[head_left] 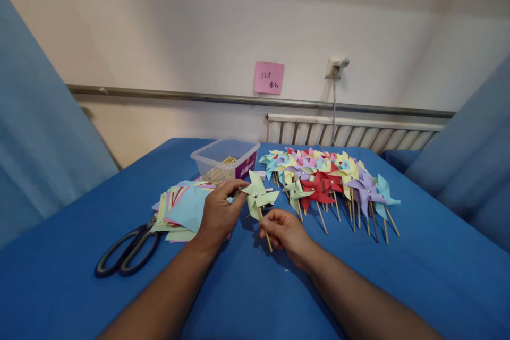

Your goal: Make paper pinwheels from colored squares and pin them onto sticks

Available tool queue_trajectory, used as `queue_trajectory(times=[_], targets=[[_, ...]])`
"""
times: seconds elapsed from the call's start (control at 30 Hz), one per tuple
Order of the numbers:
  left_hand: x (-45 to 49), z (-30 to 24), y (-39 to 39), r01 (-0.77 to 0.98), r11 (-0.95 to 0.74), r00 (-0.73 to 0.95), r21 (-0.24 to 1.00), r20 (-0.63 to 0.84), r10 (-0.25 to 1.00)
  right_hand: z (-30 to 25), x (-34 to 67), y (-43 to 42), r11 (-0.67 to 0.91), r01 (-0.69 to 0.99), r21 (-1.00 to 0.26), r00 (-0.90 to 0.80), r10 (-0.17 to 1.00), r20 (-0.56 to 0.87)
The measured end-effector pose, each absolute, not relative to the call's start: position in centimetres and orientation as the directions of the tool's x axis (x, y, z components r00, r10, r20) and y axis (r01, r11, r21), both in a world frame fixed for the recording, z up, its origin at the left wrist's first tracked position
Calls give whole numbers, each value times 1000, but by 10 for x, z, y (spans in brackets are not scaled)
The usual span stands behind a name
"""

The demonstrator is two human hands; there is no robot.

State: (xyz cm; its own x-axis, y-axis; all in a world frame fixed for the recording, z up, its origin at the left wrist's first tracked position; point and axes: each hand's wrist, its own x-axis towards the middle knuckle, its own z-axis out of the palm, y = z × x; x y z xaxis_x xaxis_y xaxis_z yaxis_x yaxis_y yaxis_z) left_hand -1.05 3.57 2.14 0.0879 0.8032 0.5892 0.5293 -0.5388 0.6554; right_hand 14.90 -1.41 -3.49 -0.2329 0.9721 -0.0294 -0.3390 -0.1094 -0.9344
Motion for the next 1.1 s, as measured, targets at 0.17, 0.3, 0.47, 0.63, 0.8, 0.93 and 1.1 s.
queue_trajectory(times=[0.17,0.3,0.47,0.63,0.8,0.93,1.1], targets=[[-8,23,33,536,-516,65,668,577,814,-34,149,-14,-101,-327,-940,-232,972,-24],[-7,23,31,536,-508,64,674,568,821,-33,148,-14,-109,-329,-938,-236,971,-30],[-6,24,31,525,-499,43,690,564,825,-32,147,-14,-117,-329,-937,-239,970,-37],[-5,25,31,502,-478,19,721,543,840,-32,148,-14,-106,-330,-938,-230,973,-29],[-6,23,32,499,-473,29,726,531,847,-35,148,-14,-97,-324,-941,-217,976,-26],[-6,21,33,471,-490,22,734,545,838,-34,148,-14,-101,-305,-947,-216,976,-34],[-5,23,32,466,-486,28,739,537,843,-35,148,-13,-97,-286,-953,-217,976,-34]])
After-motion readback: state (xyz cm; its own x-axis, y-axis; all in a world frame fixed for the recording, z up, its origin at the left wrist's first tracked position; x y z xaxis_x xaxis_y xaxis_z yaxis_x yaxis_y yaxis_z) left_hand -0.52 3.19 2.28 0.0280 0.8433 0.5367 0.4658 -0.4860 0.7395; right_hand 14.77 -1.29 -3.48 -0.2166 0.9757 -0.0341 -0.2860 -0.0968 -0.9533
